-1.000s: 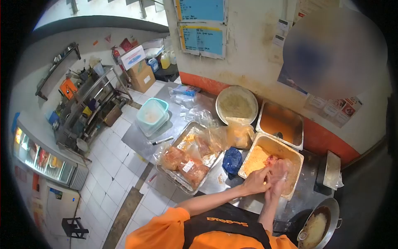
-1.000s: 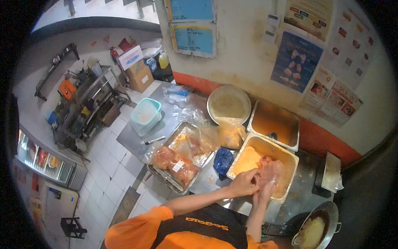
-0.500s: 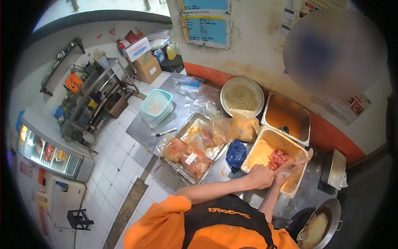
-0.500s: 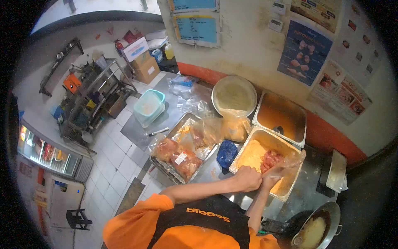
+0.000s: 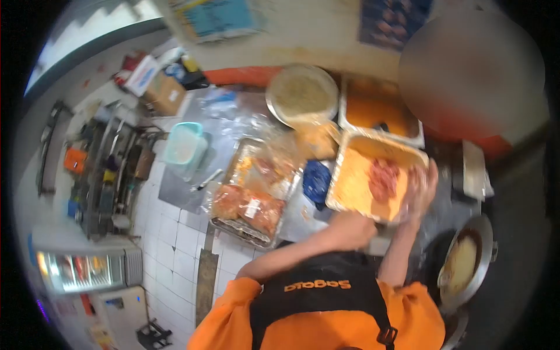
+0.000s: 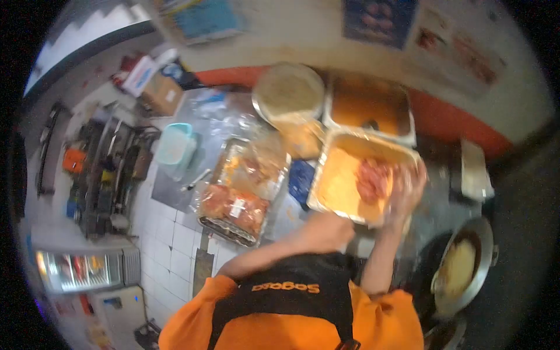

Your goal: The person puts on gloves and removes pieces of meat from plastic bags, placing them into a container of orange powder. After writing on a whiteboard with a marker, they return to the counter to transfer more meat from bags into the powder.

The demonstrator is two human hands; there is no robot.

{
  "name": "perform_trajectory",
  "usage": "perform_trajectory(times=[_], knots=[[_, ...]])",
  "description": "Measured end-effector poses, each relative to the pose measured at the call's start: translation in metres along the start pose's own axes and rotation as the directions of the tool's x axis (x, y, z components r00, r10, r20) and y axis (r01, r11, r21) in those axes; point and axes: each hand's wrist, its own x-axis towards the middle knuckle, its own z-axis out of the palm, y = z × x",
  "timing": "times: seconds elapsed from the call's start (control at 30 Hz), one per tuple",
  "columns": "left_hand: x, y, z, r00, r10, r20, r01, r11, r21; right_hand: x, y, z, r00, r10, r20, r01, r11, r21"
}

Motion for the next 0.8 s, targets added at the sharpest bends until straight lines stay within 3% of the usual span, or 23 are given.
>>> perform_trajectory(times=[0.03, 0.07, 0.1, 0.13, 0.2, 0.23, 0.33, 0.37, 0.47, 0.5, 0.57, 0.67, 0.73, 0.8], knots=[[-0.011, -0.011, -0.014, 0.998, -0.031, -0.056, 0.022, 0.988, -0.152, 0.003, -0.018, 0.006, 0.998, 0.016, -0.064, -0.011, 0.997, 0.075], [-0.026, -0.012, -0.04, 0.987, -0.136, -0.084, 0.11, 0.961, -0.255, 0.012, -0.021, -0.009, 0.998, 0.031, -0.047, -0.029, 0.999, 0.033], [-0.036, -0.037, -0.042, 0.968, -0.134, -0.21, 0.062, 0.946, -0.318, 0.016, -0.034, -0.008, 0.993, 0.059, -0.103, -0.064, 0.997, -0.051], [-0.05, -0.041, -0.061, 0.937, -0.216, -0.273, 0.128, 0.944, -0.305, 0.019, -0.041, -0.015, 0.994, 0.064, -0.093, -0.072, 0.993, -0.094], [-0.071, -0.068, -0.074, 0.833, -0.391, -0.393, 0.158, 0.847, -0.508, 0.023, -0.044, -0.021, 0.995, 0.085, -0.052, -0.092, 0.983, -0.16], [-0.081, -0.073, -0.082, 0.783, -0.453, -0.427, 0.161, 0.81, -0.564, 0.038, -0.017, -0.037, 0.996, -0.086, 0.019, 0.088, 0.972, -0.218], [-0.097, -0.087, -0.091, 0.689, -0.539, -0.485, 0.075, 0.718, -0.692, 0.036, 0.002, -0.042, 0.984, -0.141, 0.108, 0.178, 0.764, -0.62], [-0.1, -0.091, -0.09, 0.667, -0.553, -0.5, 0.029, 0.689, -0.724, 0.03, -0.01, -0.031, 0.965, -0.095, 0.244, 0.248, 0.632, -0.734], [-0.111, -0.098, -0.092, 0.631, -0.527, -0.569, 0.085, 0.776, -0.625, 0.022, -0.035, 0.006, 0.83, 0.147, 0.538, 0.385, 0.547, -0.743], [-0.12, -0.108, -0.092, 0.632, -0.496, -0.595, 0.075, 0.803, -0.591, 0.021, -0.046, 0.013, 0.775, 0.265, 0.574, 0.444, 0.42, -0.792], [-0.14, -0.117, -0.095, 0.508, -0.591, -0.627, 0.045, 0.745, -0.666, 0.031, -0.011, -0.006, 0.702, 0.051, 0.71, 0.662, 0.319, -0.678], [-0.172, -0.137, -0.102, 0.329, -0.667, -0.668, 0.005, 0.709, -0.706, 0.03, 0.003, 0.007, 0.788, 0.033, 0.615, 0.538, 0.448, -0.714], [-0.19, -0.164, -0.096, 0.238, -0.655, -0.717, -0.01, 0.737, -0.676, 0.017, -0.017, 0.032, 0.81, 0.347, 0.473, 0.208, 0.584, -0.785], [-0.201, -0.169, -0.095, 0.212, -0.673, -0.709, 0.022, 0.728, -0.685, 0.0, -0.026, 0.061, 0.738, 0.378, 0.559, 0.19, 0.678, -0.71]])
